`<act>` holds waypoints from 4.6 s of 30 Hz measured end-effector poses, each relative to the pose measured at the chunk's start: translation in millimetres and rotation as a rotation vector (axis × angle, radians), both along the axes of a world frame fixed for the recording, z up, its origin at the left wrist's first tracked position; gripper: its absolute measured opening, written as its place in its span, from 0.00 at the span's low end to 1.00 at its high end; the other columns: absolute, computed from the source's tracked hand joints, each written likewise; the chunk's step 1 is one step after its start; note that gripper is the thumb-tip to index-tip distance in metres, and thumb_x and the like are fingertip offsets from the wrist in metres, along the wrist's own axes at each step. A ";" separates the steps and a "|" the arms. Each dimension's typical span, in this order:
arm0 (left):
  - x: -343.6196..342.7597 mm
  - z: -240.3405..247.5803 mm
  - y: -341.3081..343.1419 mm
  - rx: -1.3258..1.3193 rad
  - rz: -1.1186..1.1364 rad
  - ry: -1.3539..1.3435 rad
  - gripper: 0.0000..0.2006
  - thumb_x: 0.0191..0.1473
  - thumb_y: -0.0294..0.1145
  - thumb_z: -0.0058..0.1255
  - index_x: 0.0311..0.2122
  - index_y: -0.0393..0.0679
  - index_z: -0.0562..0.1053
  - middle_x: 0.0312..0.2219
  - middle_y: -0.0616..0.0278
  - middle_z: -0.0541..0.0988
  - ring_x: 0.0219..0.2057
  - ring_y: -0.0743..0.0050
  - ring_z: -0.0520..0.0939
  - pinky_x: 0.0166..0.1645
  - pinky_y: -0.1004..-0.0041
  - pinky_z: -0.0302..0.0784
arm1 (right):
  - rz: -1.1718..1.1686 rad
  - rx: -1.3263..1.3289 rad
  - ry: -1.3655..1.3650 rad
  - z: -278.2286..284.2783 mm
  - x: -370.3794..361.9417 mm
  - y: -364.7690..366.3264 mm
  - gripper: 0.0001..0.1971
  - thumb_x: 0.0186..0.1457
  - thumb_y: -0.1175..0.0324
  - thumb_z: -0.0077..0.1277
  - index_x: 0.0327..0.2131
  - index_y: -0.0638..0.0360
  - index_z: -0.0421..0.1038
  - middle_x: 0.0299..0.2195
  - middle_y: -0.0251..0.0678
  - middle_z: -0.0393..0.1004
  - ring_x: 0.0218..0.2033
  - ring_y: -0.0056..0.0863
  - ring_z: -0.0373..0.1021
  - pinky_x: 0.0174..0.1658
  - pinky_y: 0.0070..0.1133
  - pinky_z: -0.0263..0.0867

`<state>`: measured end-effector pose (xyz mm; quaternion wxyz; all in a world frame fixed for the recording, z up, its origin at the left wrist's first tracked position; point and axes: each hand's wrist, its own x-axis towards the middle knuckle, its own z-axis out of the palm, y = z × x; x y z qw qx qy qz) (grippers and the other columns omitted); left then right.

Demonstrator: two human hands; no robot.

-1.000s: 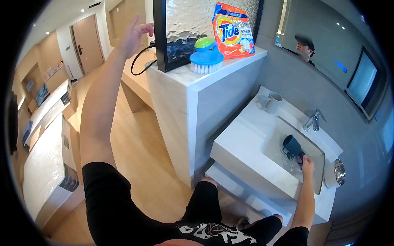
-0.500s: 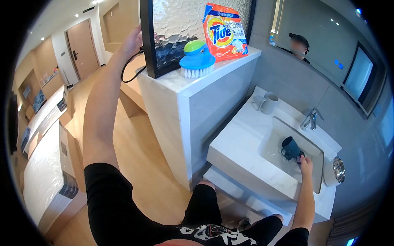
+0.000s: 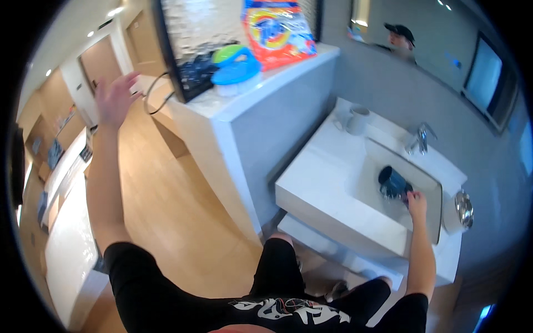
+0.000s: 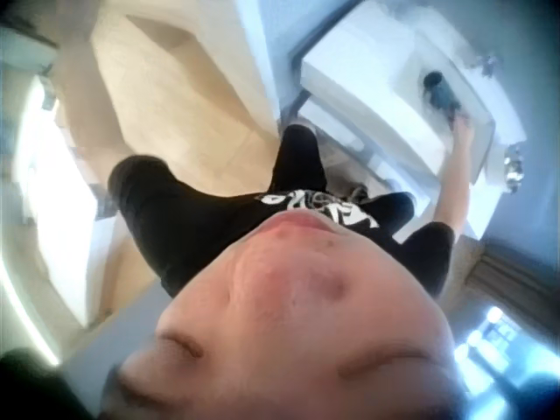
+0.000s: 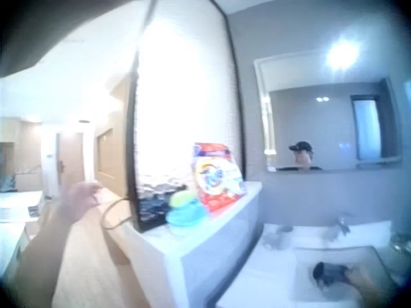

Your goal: The person washes a dark blue mug and a purple cloth in a sink filled with water by hand, scrubbing the inside and outside of the mug with the cloth before placing the mug on the counter.

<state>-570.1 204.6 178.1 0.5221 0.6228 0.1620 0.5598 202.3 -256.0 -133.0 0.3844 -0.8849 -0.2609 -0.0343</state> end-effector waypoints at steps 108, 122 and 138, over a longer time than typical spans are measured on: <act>-8.6 18.2 -1.6 0.423 0.424 -0.117 0.32 0.62 0.57 0.23 0.52 0.39 0.69 0.54 0.51 0.70 0.57 0.58 0.65 0.59 0.54 0.51 | 0.137 -0.641 -0.034 72.6 -63.2 23.6 0.40 0.39 0.49 0.62 0.55 0.57 0.63 0.51 0.52 0.68 0.52 0.48 0.65 0.54 0.34 0.62; 355.3 -205.6 -272.3 0.498 -0.166 0.422 0.24 0.40 0.29 0.61 0.43 0.37 0.65 0.47 0.51 0.63 0.46 0.59 0.68 0.50 0.65 0.66 | 0.252 -0.836 -0.231 9.1 14.1 37.1 0.36 0.42 0.57 0.59 0.58 0.43 0.60 0.61 0.44 0.55 0.60 0.48 0.54 0.58 0.41 0.57; 684.4 -338.1 -211.4 0.010 -0.517 0.901 0.19 0.54 0.41 0.52 0.43 0.35 0.71 0.34 0.50 0.78 0.34 0.65 0.79 0.39 0.65 0.73 | 0.348 -0.101 0.479 -25.1 75.6 46.9 0.08 0.47 0.68 0.50 0.32 0.58 0.75 0.29 0.43 0.78 0.29 0.35 0.74 0.34 0.27 0.68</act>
